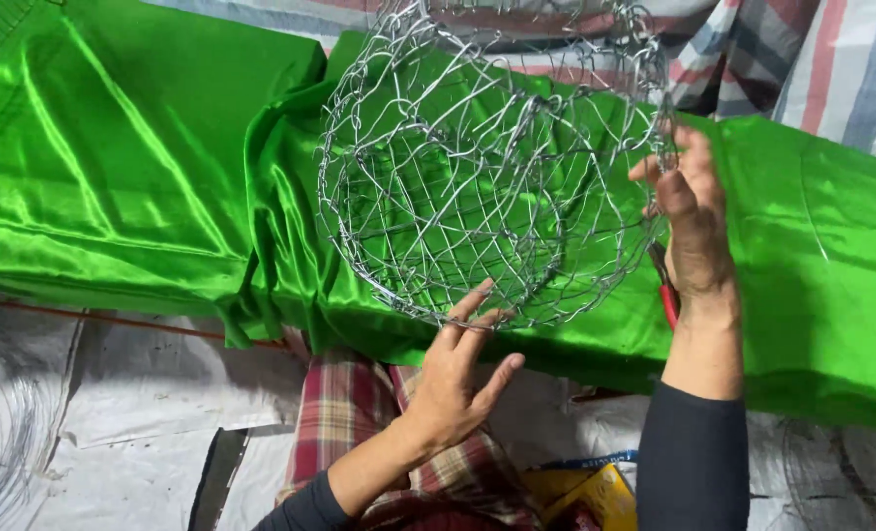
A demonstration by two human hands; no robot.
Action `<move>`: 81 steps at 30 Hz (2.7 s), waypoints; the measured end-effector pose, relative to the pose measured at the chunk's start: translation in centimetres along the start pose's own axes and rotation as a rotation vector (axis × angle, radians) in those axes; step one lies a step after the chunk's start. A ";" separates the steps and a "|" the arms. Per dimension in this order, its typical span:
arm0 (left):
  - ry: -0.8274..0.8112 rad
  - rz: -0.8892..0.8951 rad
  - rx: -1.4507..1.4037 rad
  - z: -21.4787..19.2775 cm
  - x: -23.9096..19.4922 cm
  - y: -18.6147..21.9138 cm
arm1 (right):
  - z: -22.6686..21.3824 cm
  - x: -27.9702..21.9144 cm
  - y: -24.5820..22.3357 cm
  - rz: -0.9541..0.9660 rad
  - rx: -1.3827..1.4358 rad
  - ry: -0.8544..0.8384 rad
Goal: Inspecting and adjusting a wire mesh basket using hands and pliers
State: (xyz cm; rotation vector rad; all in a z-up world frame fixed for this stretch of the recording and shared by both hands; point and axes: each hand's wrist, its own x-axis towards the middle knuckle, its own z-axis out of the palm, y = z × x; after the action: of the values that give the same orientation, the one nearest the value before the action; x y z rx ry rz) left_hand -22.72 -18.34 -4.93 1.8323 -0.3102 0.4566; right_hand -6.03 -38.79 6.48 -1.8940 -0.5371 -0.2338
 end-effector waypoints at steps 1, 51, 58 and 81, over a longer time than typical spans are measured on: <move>-0.012 0.040 -0.011 -0.2 0.4 -0.3 | 0.1 0.1 0.0 0.025 0.039 0.026; 0.545 -0.126 -0.176 -1.0 0.6 -3.6 | 7.3 -5.9 -2.1 -0.105 -0.230 0.266; 0.577 -0.123 -0.103 0.0 1.4 -4.1 | 7.2 -5.8 -1.6 -0.145 -0.229 0.237; -0.085 -0.005 -0.200 -3.8 3.4 -6.6 | 6.9 -6.1 -1.9 -0.125 -0.236 0.261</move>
State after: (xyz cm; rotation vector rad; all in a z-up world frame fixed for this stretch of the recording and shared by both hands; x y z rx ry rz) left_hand -17.41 -12.62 -8.00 1.6592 -0.3952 0.3322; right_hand -12.95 -33.43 2.95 -2.0184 -0.4658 -0.6410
